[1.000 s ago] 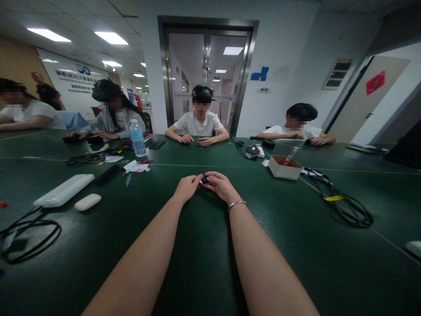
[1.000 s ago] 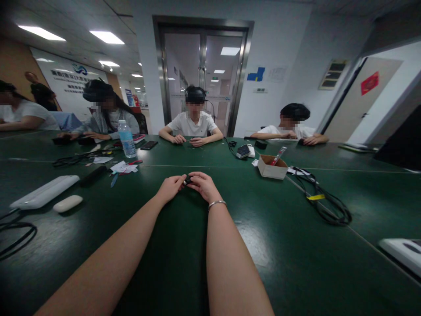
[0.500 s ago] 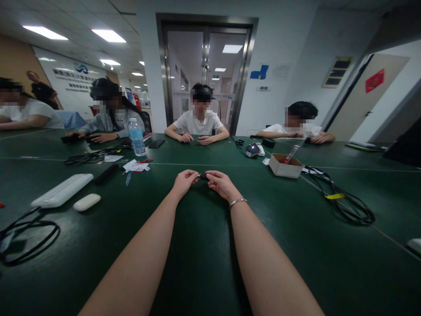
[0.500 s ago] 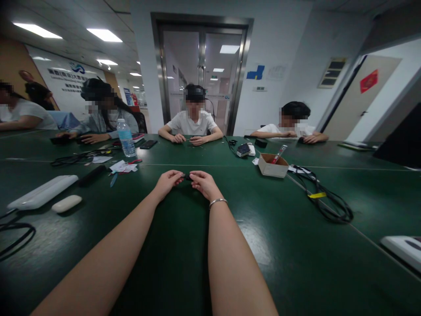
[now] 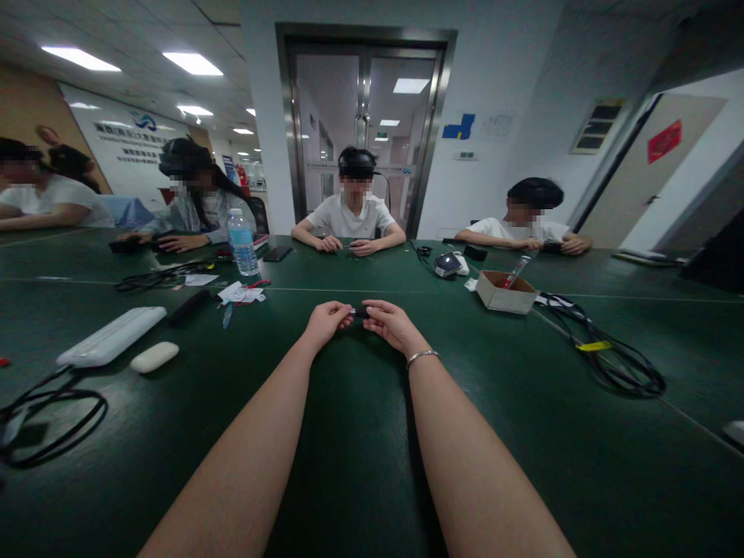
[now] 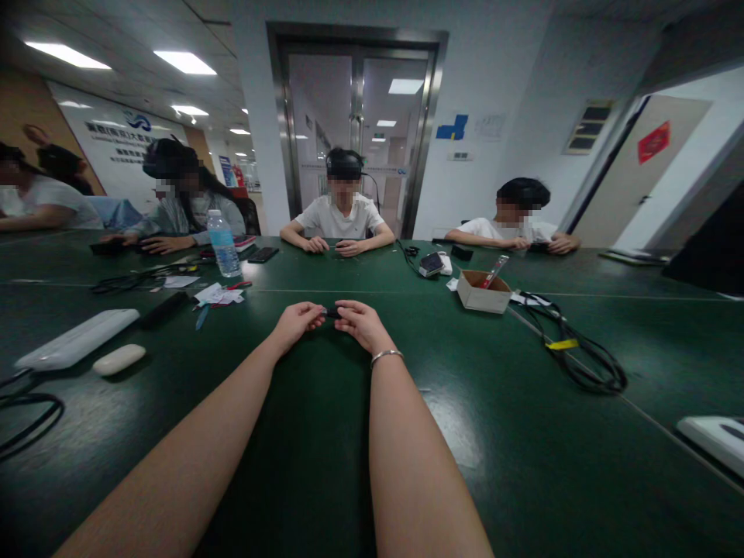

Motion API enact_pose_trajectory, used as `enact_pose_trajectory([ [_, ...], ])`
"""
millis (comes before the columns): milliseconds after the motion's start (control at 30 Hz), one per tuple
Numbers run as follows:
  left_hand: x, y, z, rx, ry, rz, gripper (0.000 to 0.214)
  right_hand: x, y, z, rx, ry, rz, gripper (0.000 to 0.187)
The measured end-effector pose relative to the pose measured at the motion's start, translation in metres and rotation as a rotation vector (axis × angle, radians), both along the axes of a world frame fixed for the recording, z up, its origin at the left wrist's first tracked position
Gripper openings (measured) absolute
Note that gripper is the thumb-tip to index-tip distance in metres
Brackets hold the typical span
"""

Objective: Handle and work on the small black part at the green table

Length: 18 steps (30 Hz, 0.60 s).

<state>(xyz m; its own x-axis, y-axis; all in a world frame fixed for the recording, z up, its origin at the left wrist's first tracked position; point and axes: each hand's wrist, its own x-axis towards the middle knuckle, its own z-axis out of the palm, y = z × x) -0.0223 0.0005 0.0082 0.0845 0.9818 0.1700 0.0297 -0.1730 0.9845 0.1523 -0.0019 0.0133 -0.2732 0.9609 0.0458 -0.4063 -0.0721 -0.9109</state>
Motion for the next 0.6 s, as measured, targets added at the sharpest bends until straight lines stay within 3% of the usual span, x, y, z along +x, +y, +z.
enact_pose_trajectory([
  [467, -0.0009, 0.0004, -0.0013, 0.018, 0.26, 0.081, 0.043, 0.002, 0.0008, -0.0011, 0.004, -0.024, 0.036, 0.017],
  [600, 0.0007, -0.0056, 0.0023, 0.068, 0.455, 0.154, 0.049, 0.0029, -0.0013, 0.001, 0.005, -0.044, 0.073, 0.017],
])
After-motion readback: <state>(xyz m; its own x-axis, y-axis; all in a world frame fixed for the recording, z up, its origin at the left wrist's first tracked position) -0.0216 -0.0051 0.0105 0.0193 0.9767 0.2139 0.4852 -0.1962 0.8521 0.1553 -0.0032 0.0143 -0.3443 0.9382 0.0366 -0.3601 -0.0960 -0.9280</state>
